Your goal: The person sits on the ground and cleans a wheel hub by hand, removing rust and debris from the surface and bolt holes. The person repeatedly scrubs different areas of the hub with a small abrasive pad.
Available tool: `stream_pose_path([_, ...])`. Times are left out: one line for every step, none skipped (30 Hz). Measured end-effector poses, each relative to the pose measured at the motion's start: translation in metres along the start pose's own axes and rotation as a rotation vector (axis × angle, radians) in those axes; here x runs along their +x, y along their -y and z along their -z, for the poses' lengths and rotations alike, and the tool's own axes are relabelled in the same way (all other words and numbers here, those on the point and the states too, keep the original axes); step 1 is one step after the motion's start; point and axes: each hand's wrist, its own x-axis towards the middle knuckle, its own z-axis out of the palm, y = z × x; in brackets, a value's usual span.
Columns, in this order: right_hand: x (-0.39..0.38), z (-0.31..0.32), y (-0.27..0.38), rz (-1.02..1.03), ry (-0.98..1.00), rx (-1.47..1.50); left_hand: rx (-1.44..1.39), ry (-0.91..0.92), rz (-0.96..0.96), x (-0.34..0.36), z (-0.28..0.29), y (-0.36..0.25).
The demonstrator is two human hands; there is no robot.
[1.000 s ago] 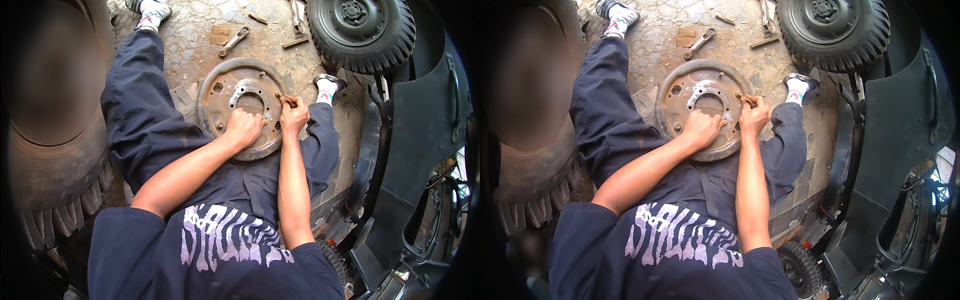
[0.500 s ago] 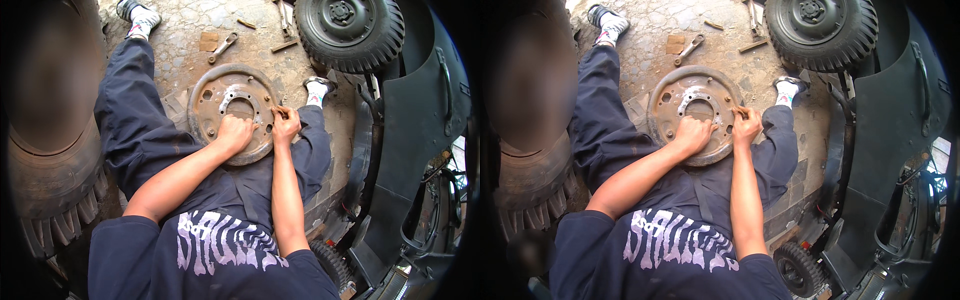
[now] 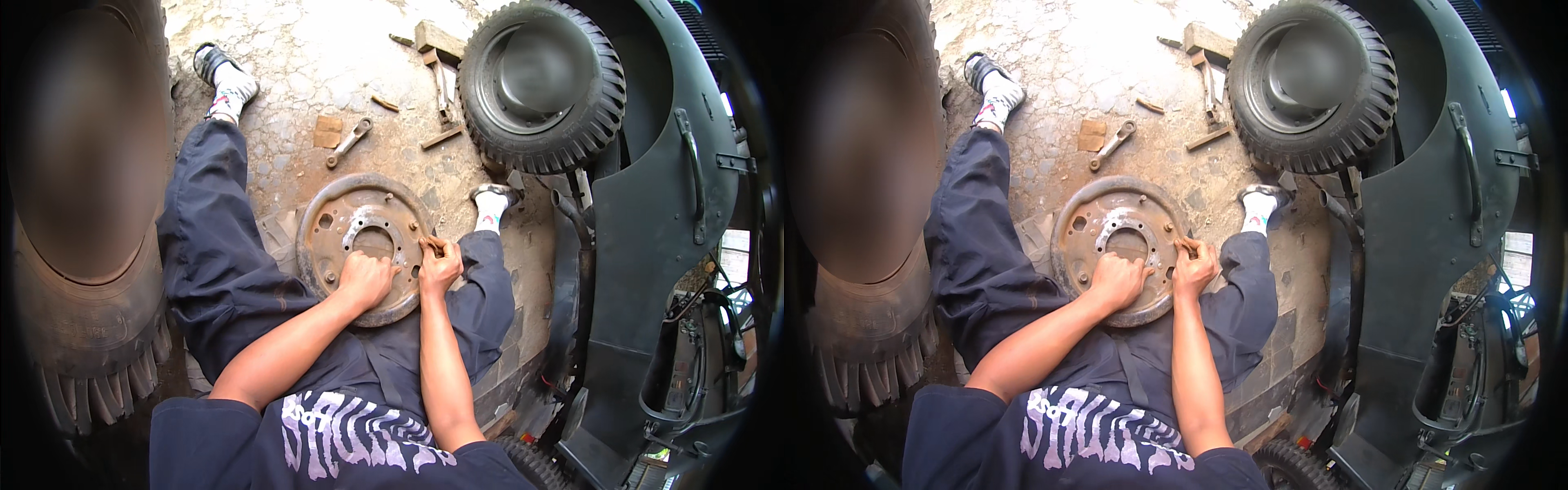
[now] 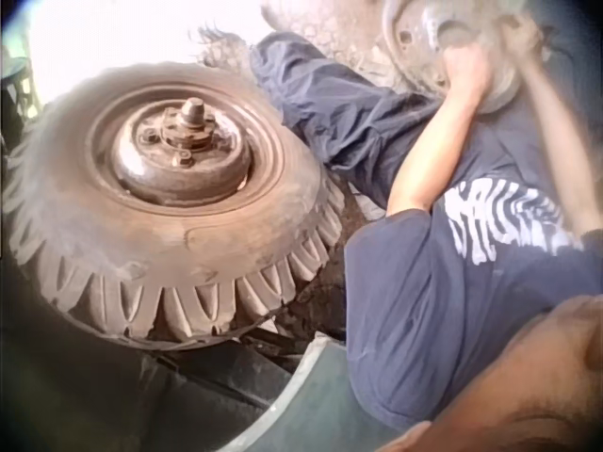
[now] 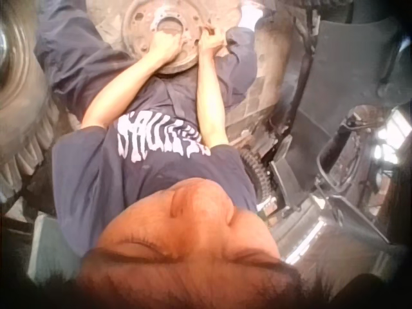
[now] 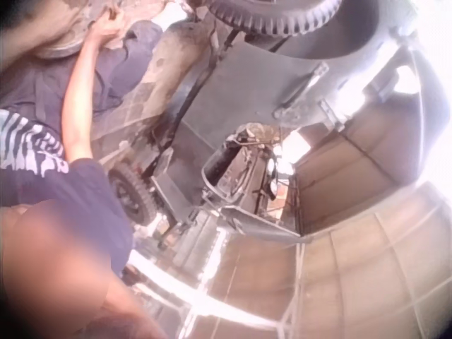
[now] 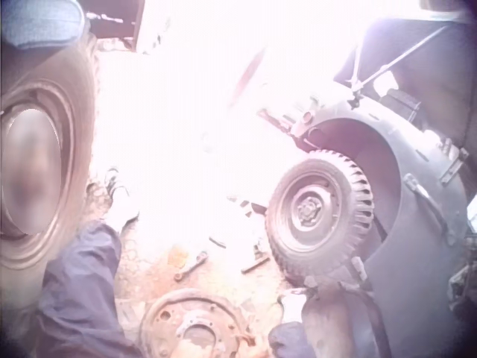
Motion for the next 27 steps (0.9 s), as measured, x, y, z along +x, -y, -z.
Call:
stream_pose_path([0.006,-0.003,-0.006,-0.013,0.014,-0.008,-0.002,-0.001,-0.017,0.002,0.0,0.0])
stream_pose_path([0.005,-0.004,-0.012,-0.038,0.039,-0.016,-0.008,-0.001,-0.021,0.002,-0.001,0.0])
stream_pose_path([0.007,0.003,-0.001,-0.093,0.06,0.043,-0.015,-0.001,-0.026,0.002,-0.003,-0.001])
stream_pose_path([0.005,0.005,-0.026,-0.239,0.108,0.286,-0.022,0.0,-0.033,0.003,-0.004,-0.003])
stream_pose_path([0.001,0.012,-0.029,-0.447,0.031,0.582,-0.01,0.014,-0.025,0.002,-0.004,-0.001])
stream_pose_path([-0.004,0.018,-0.032,-0.65,-0.052,0.877,-0.001,0.027,-0.024,0.004,-0.004,0.0])
stream_pose_path([-0.012,0.031,-0.025,-0.736,-0.051,0.925,-0.012,0.018,-0.014,0.002,-0.002,0.002])
stream_pose_path([-0.019,0.048,-0.016,-0.819,-0.054,0.966,-0.022,0.021,-0.006,0.0,-0.001,0.004])
stream_pose_path([-0.031,0.063,-0.023,-0.776,0.028,1.004,-0.036,0.025,-0.011,0.0,0.0,0.004])
stream_pose_path([-0.034,0.069,-0.031,-0.793,0.032,0.979,-0.05,0.029,-0.014,0.001,0.0,0.003])
stream_pose_path([-0.04,0.073,-0.028,-0.818,0.039,0.96,-0.044,0.034,-0.017,0.001,0.001,0.003])
stream_pose_path([-0.045,0.076,-0.025,-0.842,0.049,0.941,-0.038,0.039,-0.017,0.002,0.003,0.003])
stream_pose_path([-0.05,0.081,-0.024,-0.844,0.052,0.91,-0.031,0.043,-0.014,0.001,0.003,0.003])
stream_pose_path([-0.052,0.08,-0.024,-0.85,0.076,0.95,-0.043,0.04,-0.008,0.002,0.004,0.002])
stream_pose_path([-0.053,0.077,-0.024,-0.857,0.103,0.991,-0.055,0.037,0.0,0.004,0.003,0.0])
stream_pose_path([-0.055,0.075,-0.024,-0.863,0.132,1.031,-0.066,0.033,0.01,0.004,0.002,-0.001])
stream_pose_path([-0.056,0.067,-0.024,-0.816,0.143,0.932,-0.049,0.012,-0.003,0.005,0.002,-0.002])
stream_pose_path([-0.056,0.062,-0.025,-0.709,0.14,0.764,-0.042,0.0,-0.013,0.006,0.001,-0.001])
stream_pose_path([-0.054,0.054,-0.026,-0.531,0.108,0.569,-0.036,-0.011,-0.022,0.007,0.001,0.001])
stream_pose_path([-0.052,0.047,-0.027,-0.358,0.083,0.368,-0.034,-0.017,-0.023,0.004,-0.001,0.001])
stream_pose_path([-0.05,0.045,-0.02,-0.344,0.093,0.245,-0.042,-0.015,-0.014,0.002,-0.001,-0.001])
stream_pose_path([-0.045,0.044,-0.013,-0.329,0.104,0.122,-0.05,-0.014,-0.004,0.004,0.0,0.0])
stream_pose_path([-0.043,0.041,-0.007,-0.26,0.086,-0.019,-0.057,-0.008,0.003,0.004,0.0,0.001])
stream_pose_path([-0.04,0.039,0.001,-0.242,0.072,-0.092,-0.057,-0.012,0.003,0.004,0.0,0.002])
stream_pose_path([-0.036,0.036,0.001,-0.169,0.061,-0.118,-0.056,-0.016,0.003,0.003,0.0,0.002])
stream_pose_path([-0.03,0.034,0.0,-0.092,0.049,-0.143,-0.054,-0.024,0.003,0.002,0.0,0.003])
stream_pose_path([-0.022,0.031,-0.001,-0.093,0.041,-0.152,-0.063,-0.024,-0.005,0.003,-0.001,0.002])
